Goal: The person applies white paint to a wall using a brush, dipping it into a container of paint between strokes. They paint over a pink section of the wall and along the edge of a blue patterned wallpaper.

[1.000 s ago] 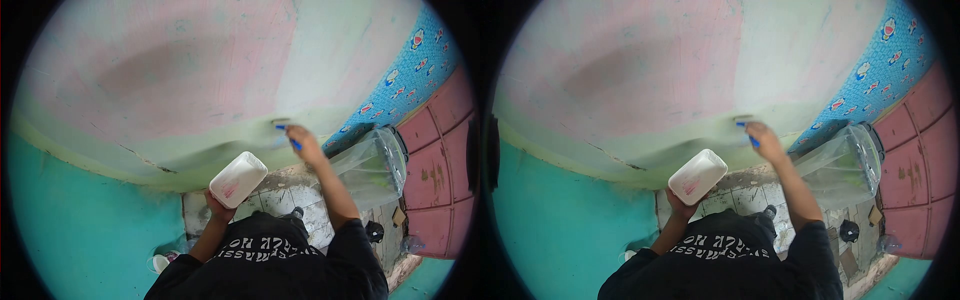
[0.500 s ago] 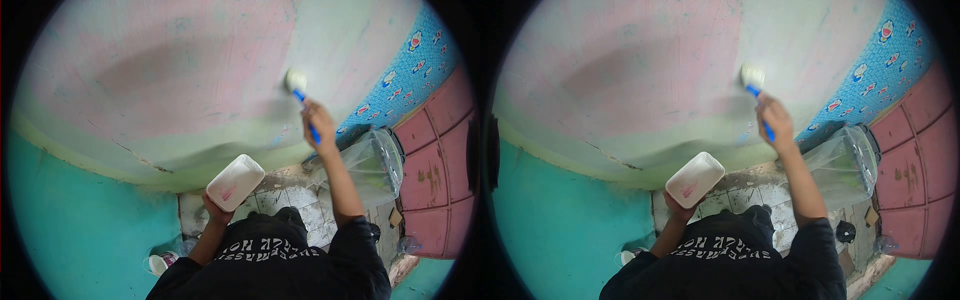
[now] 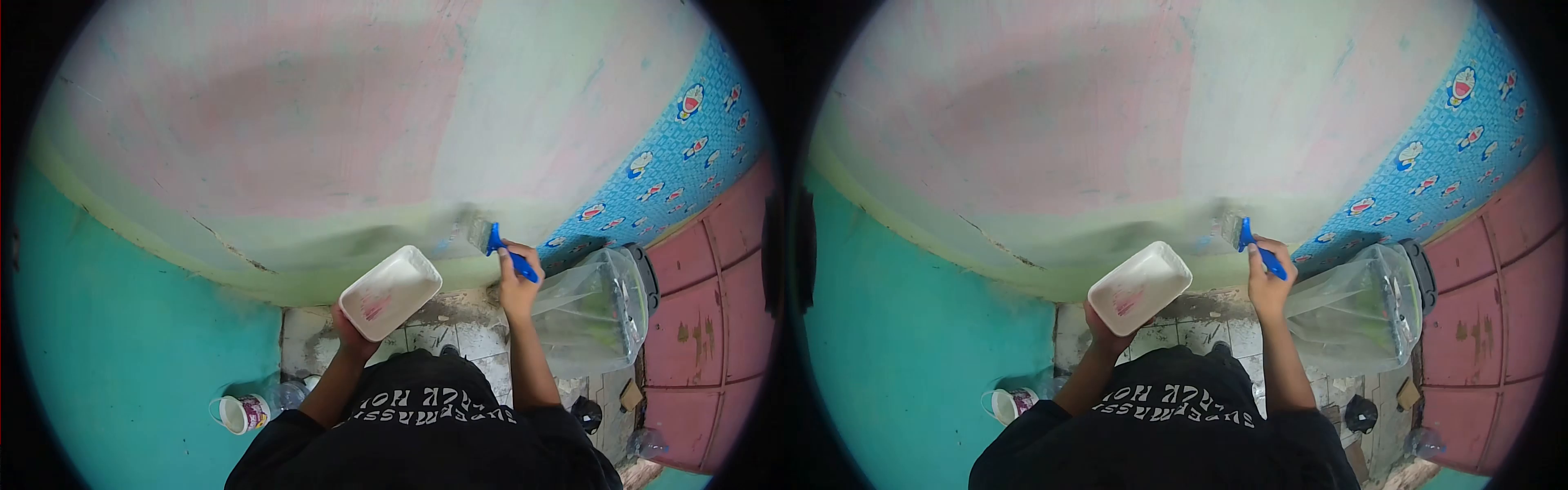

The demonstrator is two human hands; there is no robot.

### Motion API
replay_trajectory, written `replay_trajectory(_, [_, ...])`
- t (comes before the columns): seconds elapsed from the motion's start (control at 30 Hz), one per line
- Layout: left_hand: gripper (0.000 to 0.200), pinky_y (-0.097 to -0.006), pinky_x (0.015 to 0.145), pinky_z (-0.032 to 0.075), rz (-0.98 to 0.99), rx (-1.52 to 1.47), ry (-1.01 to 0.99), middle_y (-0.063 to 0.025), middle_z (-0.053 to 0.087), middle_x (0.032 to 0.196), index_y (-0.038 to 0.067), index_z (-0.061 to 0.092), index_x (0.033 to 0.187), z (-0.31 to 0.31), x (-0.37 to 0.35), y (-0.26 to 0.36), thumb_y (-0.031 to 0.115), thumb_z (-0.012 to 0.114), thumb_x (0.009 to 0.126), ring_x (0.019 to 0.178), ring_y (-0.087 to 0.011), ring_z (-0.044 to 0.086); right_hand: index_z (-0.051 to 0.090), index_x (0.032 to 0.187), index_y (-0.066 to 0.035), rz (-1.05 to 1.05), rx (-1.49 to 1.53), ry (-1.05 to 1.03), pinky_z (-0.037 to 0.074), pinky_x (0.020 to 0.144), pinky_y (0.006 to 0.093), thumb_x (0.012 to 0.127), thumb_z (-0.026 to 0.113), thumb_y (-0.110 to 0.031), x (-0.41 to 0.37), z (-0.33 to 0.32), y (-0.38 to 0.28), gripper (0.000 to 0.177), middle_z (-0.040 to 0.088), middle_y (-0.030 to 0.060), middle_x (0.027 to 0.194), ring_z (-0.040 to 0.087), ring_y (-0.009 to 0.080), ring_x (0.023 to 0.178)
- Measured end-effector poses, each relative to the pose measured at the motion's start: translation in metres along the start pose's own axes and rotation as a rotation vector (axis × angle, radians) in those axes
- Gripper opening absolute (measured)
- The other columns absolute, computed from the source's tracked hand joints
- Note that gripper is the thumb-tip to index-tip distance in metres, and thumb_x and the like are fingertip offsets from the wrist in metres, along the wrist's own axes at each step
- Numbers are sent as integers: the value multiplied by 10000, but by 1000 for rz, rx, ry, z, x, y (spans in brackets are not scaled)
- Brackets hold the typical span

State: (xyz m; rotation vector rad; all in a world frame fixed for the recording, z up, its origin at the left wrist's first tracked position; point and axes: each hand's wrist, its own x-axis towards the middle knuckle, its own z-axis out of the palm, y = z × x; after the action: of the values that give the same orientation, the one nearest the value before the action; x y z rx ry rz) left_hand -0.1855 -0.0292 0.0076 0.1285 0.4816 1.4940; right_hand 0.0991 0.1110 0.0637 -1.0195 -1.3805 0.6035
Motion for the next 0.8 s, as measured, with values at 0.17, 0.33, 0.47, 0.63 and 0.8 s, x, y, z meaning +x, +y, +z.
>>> replay_trajectory(0.17, [844,-644,856,582,-1,66,-35,-210,526,1477,96,411,1545,45,37,-28,700,294,967,1230,-474,609,517,1118,15,115,390,269,637,876,409,966,638,39,15,-37,-63,196,679,240,1139,694,263,1065])
replay_trajectory(0.33, [853,-654,897,561,3,108,-119,-201,523,1489,81,405,1549,91,72,-60,694,279,969,1275,-467,577,494,1148,9,-6,422,223,664,818,403,969,631,35,35,-73,-76,227,675,223,1094,714,276,1013])
replay_trajectory(0.47, [848,-655,1029,489,6,-28,-176,-195,513,1503,73,409,1549,118,89,-87,686,281,977,1350,-437,524,484,1174,5,-36,437,238,661,806,400,968,634,35,44,-88,-71,257,684,222,1079,717,273,999])
replay_trajectory(0.63, [731,-536,1139,421,36,-110,-234,-162,579,1458,83,506,1497,143,93,-111,588,346,994,1318,-369,566,481,1187,-2,-98,412,215,656,802,394,966,648,29,52,-101,-73,279,697,217,1057,721,273,984])
replay_trajectory(0.8, [734,-539,1159,396,-34,-151,-334,-161,556,1486,90,473,1531,139,103,-129,584,338,1005,1342,-369,543,505,1200,6,-77,290,111,599,795,319,954,677,19,59,-103,-82,300,695,175,1036,694,196,900])
